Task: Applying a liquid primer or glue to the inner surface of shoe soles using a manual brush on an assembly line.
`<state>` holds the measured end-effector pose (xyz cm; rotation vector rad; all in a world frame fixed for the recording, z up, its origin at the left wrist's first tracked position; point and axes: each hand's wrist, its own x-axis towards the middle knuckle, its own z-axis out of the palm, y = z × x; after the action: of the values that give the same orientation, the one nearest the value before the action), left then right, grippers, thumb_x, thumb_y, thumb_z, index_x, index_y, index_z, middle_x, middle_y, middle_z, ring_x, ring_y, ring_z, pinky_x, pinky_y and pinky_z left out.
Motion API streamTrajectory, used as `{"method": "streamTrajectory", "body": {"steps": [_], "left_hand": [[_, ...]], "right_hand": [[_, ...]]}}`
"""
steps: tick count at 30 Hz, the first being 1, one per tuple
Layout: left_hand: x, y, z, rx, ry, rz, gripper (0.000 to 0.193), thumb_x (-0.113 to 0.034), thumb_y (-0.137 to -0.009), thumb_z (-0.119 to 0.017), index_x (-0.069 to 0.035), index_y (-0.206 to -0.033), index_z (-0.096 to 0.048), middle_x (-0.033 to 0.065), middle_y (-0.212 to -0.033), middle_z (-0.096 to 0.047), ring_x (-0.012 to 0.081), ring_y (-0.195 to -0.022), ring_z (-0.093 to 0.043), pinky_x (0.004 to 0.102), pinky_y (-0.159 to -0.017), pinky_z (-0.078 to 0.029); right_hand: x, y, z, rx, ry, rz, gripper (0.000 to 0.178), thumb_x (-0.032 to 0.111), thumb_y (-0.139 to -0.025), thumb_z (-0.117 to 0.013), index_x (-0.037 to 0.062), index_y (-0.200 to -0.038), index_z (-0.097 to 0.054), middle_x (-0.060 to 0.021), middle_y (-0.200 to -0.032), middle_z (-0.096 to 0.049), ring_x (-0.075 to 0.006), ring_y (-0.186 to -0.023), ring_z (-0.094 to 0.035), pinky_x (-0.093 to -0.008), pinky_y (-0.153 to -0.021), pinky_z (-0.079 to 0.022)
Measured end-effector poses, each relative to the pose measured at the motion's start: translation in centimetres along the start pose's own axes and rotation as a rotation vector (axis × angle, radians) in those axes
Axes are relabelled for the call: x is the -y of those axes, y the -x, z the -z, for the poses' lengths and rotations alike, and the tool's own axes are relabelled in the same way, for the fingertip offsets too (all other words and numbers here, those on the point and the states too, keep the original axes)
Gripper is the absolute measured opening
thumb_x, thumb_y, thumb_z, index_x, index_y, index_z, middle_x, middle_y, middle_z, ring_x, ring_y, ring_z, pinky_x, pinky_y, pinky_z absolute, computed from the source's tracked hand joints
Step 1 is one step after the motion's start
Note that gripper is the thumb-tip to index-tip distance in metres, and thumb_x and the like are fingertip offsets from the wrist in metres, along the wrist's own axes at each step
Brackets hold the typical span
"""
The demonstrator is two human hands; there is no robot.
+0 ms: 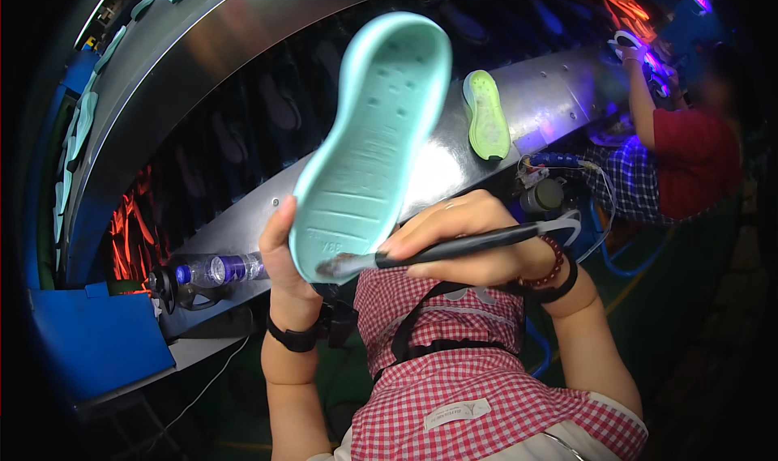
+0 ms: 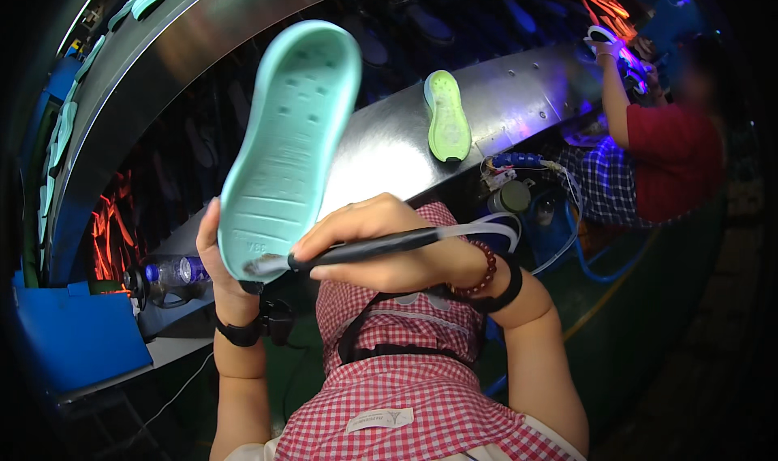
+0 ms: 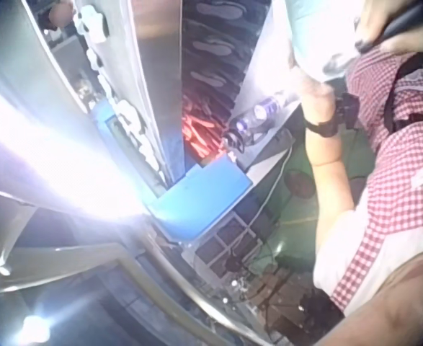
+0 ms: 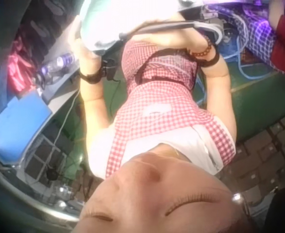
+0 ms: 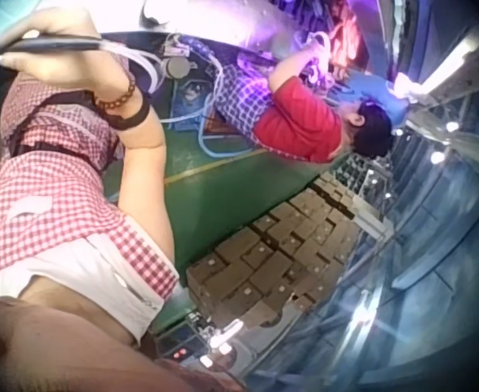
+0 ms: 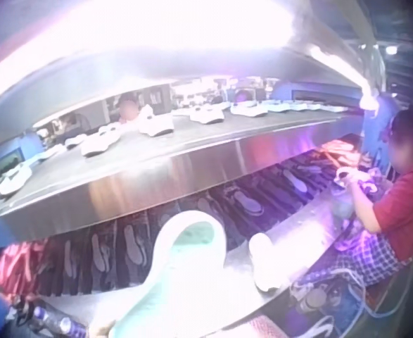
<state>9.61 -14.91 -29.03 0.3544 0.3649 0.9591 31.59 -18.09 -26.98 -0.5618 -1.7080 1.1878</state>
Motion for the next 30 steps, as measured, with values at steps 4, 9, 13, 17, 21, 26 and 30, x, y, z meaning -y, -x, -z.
{"method": "streamTrajectory", "body": {"steps": [4, 9, 13, 17, 21, 26, 30], "left_hand": [[0.5, 0.5, -1.3, -0.151, -0.350, 0.168, 0.046, -0.025, -0.085, -0.049, 0.007, -0.118, -0.048, 0.0175, -0.106, -0.059, 0.0225, -0.090, -0.061, 0.0296, -0.079, -0.049], [0.1, 0.7, -2.3, -0.163, -0.434, 0.251, 0.043, -0.024, -0.086, -0.052, 0.008, -0.115, -0.051, 0.0146, -0.101, -0.061, 0.0173, -0.086, -0.062, 0.0255, -0.075, -0.050], [-0.4, 1.1, -2.5, -0.168, -0.605, 0.332, 0.040, -0.023, -0.086, -0.053, 0.008, -0.112, -0.053, 0.0136, -0.099, -0.061, 0.0148, -0.082, -0.062, 0.0242, -0.071, -0.050], [-0.7, 1.7, -2.6, -0.221, -0.573, 0.319, 0.043, -0.025, -0.086, -0.054, 0.007, -0.115, -0.052, 0.0129, -0.099, -0.061, 0.0146, -0.081, -0.061, 0.0236, -0.067, -0.050], [-0.5, 2.0, -1.8, -0.211, -0.654, 0.325, 0.045, -0.025, -0.086, -0.054, 0.008, -0.116, -0.051, 0.0114, -0.097, -0.061, 0.0126, -0.080, -0.060, 0.0222, -0.068, -0.049], [-0.7, 2.6, -2.5, -0.186, -0.659, 0.293, 0.051, -0.027, -0.084, -0.056, 0.009, -0.119, -0.048, 0.0138, -0.105, -0.059, 0.0149, -0.088, -0.059, 0.0228, -0.075, -0.048], [-1.1, 3.1, -1.7, -0.187, -0.649, 0.310, 0.054, -0.027, -0.084, -0.055, 0.009, -0.122, -0.045, 0.0149, -0.108, -0.058, 0.0154, -0.091, -0.059, 0.0225, -0.077, -0.047]], "right_hand": [[1.0, -0.6, 1.5, 0.401, 0.080, -0.049, 0.013, 0.005, -0.075, -0.064, 0.0017, -0.088, -0.064, -0.0121, -0.084, -0.066, -0.0256, -0.075, -0.064, -0.0299, -0.069, -0.050], [1.0, -0.3, 2.5, 0.345, 0.120, 0.016, 0.016, 0.005, -0.077, -0.062, 0.0011, -0.093, -0.062, -0.0130, -0.092, -0.066, -0.0259, -0.081, -0.064, -0.0320, -0.071, -0.050], [1.9, 0.3, 3.3, 0.562, 0.299, -0.003, 0.016, 0.006, -0.078, -0.061, 0.0023, -0.093, -0.062, -0.0131, -0.096, -0.065, -0.0272, -0.086, -0.063, -0.0326, -0.074, -0.050], [1.3, 0.8, 3.7, 0.422, 0.273, 0.012, 0.017, 0.006, -0.076, -0.063, 0.0053, -0.093, -0.066, -0.0112, -0.098, -0.066, -0.0247, -0.090, -0.064, -0.0314, -0.077, -0.051], [2.3, 0.8, 4.4, 0.558, 0.422, -0.009, 0.016, 0.009, -0.078, -0.060, 0.0057, -0.092, -0.066, -0.0110, -0.097, -0.066, -0.0241, -0.086, -0.065, -0.0299, -0.073, -0.052], [0.9, 0.9, 5.5, 0.419, 0.372, 0.087, 0.021, 0.013, -0.080, -0.052, 0.0081, -0.096, -0.064, -0.0085, -0.103, -0.065, -0.0221, -0.083, -0.066, -0.0274, -0.066, -0.052], [1.4, 1.4, 5.7, 0.534, 0.540, 0.063, 0.021, 0.012, -0.081, -0.052, 0.0073, -0.097, -0.064, -0.0095, -0.102, -0.065, -0.0226, -0.084, -0.066, -0.0279, -0.067, -0.052]]}}
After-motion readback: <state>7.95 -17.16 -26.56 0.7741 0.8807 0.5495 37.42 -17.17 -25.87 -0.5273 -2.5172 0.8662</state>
